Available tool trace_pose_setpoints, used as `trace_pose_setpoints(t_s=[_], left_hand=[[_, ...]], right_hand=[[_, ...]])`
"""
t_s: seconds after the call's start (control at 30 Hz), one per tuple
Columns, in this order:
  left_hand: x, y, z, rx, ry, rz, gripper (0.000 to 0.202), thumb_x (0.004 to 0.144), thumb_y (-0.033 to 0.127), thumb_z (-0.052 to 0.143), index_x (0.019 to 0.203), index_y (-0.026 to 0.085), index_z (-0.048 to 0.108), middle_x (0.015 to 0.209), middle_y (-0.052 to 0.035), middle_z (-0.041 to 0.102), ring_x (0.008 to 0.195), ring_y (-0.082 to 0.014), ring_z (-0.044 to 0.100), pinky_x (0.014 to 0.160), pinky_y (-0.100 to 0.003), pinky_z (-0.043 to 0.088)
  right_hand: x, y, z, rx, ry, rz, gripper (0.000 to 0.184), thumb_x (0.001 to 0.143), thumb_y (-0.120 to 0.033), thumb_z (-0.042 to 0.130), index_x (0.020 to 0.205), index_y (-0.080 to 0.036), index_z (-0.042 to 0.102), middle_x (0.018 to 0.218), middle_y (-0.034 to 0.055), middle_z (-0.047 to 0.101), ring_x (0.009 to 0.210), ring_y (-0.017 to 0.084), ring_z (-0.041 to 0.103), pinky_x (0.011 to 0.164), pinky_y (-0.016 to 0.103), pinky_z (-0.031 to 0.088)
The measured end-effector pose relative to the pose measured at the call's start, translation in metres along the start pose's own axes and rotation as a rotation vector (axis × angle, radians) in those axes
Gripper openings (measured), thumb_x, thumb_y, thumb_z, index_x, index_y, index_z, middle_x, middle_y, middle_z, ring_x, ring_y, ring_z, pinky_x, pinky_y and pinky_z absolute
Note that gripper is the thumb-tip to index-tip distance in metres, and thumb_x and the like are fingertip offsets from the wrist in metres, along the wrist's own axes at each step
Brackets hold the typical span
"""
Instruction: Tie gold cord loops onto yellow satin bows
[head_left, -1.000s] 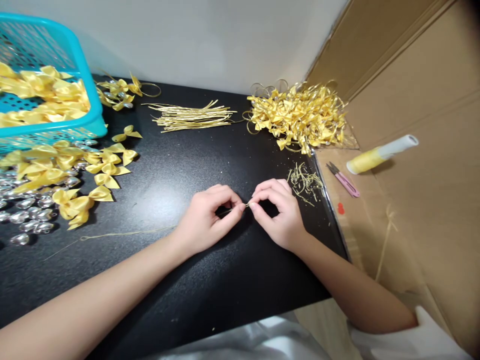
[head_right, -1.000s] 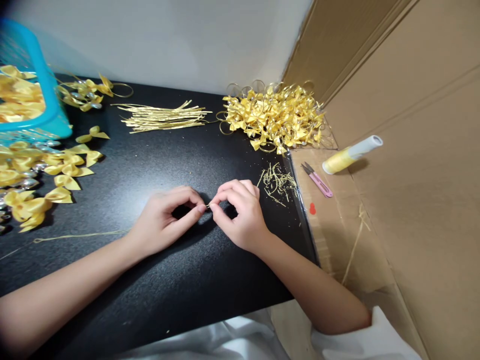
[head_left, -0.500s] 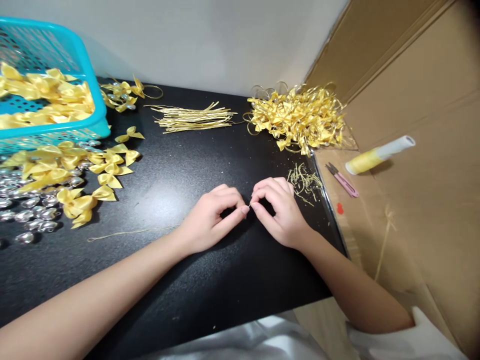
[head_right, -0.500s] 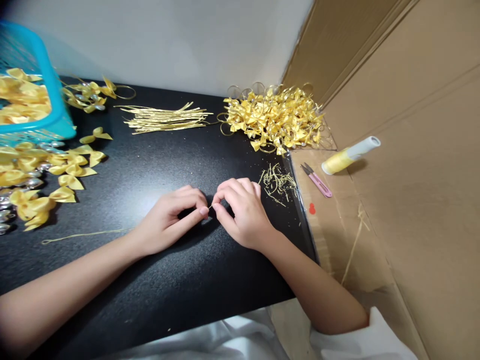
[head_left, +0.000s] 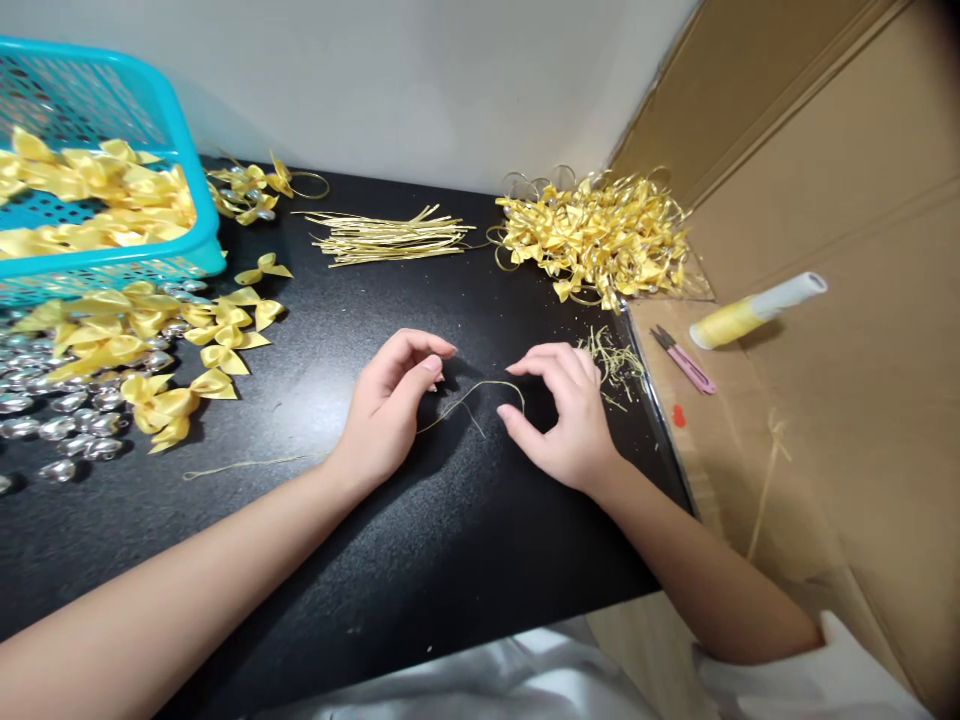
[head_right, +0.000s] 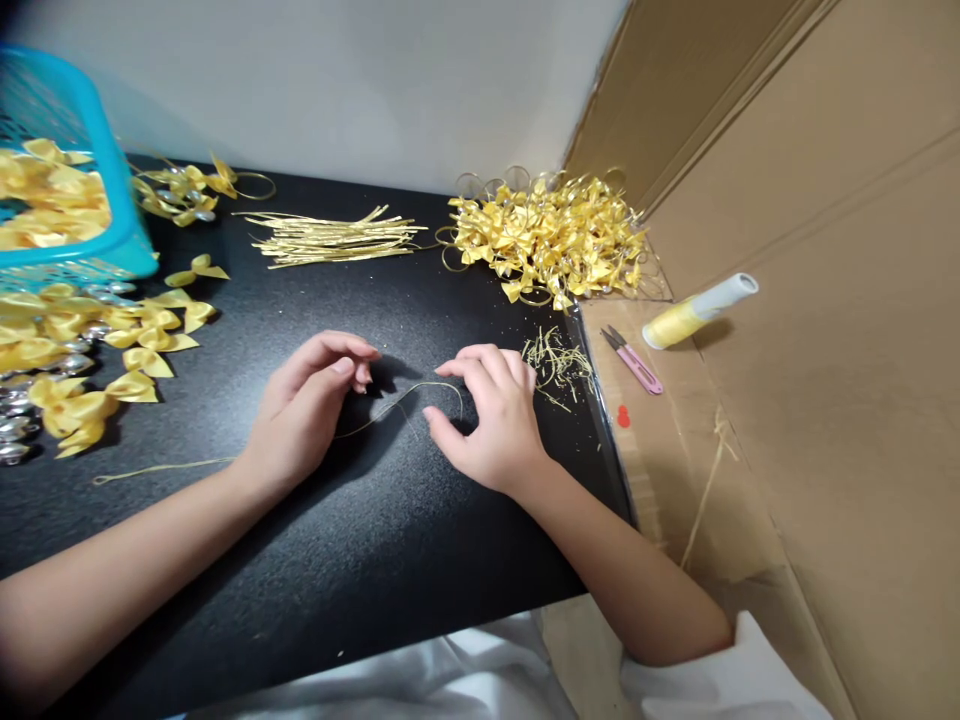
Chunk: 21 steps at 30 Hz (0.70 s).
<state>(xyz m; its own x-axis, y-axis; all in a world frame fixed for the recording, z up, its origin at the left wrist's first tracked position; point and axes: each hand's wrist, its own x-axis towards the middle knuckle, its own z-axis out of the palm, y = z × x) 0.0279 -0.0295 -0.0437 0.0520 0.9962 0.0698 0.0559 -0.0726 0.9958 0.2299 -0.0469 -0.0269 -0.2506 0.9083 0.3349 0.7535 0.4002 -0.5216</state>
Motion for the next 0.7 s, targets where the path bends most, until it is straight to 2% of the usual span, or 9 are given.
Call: trace_pose_setpoints(t_s=[0.1,0.2,0.3,0.4,0.53,0.7], left_hand=[[0.002,-0.006,0.0,-0.076,0.064,0.012,0.015,0.088,0.031,0.051,0.095,0.023,0.061,0.09,-0.0032,0.06,0.078,-0.0168,0.053,0.075,-0.031,0.048],[0.004,-0.009,0.0,-0.148,0.105,0.013,0.016,0.087,0.032,0.049,0.094,0.023,0.059,0.093,-0.0035,0.058,0.077,-0.0161,0.052,0.073,-0.029,0.047],[0.004,-0.011,0.0,-0.19,0.114,0.012,0.016,0.087,0.033,0.048,0.094,0.023,0.058,0.093,-0.0038,0.057,0.076,-0.0157,0.052,0.073,-0.029,0.047],[0.002,-0.008,0.0,-0.161,0.103,0.029,0.016,0.088,0.032,0.046,0.092,0.022,0.057,0.092,-0.0038,0.058,0.077,-0.0158,0.053,0.074,-0.029,0.047],[0.0,0.002,0.002,0.038,-0.008,0.04,0.012,0.087,0.028,0.049,0.084,0.02,0.057,0.082,-0.0019,0.058,0.077,-0.0163,0.054,0.074,-0.03,0.045],[-0.002,0.01,0.004,0.197,-0.085,0.096,0.02,0.09,0.027,0.046,0.072,0.019,0.05,0.067,0.0022,0.051,0.065,-0.0134,0.048,0.063,-0.027,0.039]], right_hand=[[0.005,-0.008,0.003,-0.059,-0.122,-0.101,0.036,0.078,-0.036,0.071,0.11,-0.023,0.062,0.117,0.0091,0.06,0.11,0.029,0.048,0.093,0.046,0.035],[0.021,-0.017,0.01,-0.14,-0.31,-0.231,0.031,0.081,-0.036,0.072,0.108,-0.022,0.065,0.121,0.0093,0.061,0.112,0.029,0.047,0.092,0.047,0.032],[0.041,-0.023,0.018,-0.178,-0.462,-0.374,0.015,0.086,-0.032,0.069,0.094,-0.02,0.068,0.111,0.0071,0.065,0.107,0.027,0.048,0.091,0.046,0.03],[0.053,-0.024,0.019,-0.192,-0.536,-0.472,0.009,0.089,-0.026,0.066,0.086,-0.018,0.068,0.1,0.0062,0.067,0.102,0.024,0.05,0.092,0.046,0.029],[0.053,-0.022,0.007,-0.161,-0.62,-0.417,0.006,0.089,-0.019,0.062,0.085,-0.017,0.065,0.096,0.0084,0.065,0.099,0.024,0.05,0.088,0.043,0.035],[0.048,-0.018,-0.002,0.081,-0.661,-0.258,0.008,0.09,-0.016,0.06,0.082,-0.018,0.059,0.088,0.0041,0.065,0.088,0.019,0.055,0.083,0.036,0.043]])
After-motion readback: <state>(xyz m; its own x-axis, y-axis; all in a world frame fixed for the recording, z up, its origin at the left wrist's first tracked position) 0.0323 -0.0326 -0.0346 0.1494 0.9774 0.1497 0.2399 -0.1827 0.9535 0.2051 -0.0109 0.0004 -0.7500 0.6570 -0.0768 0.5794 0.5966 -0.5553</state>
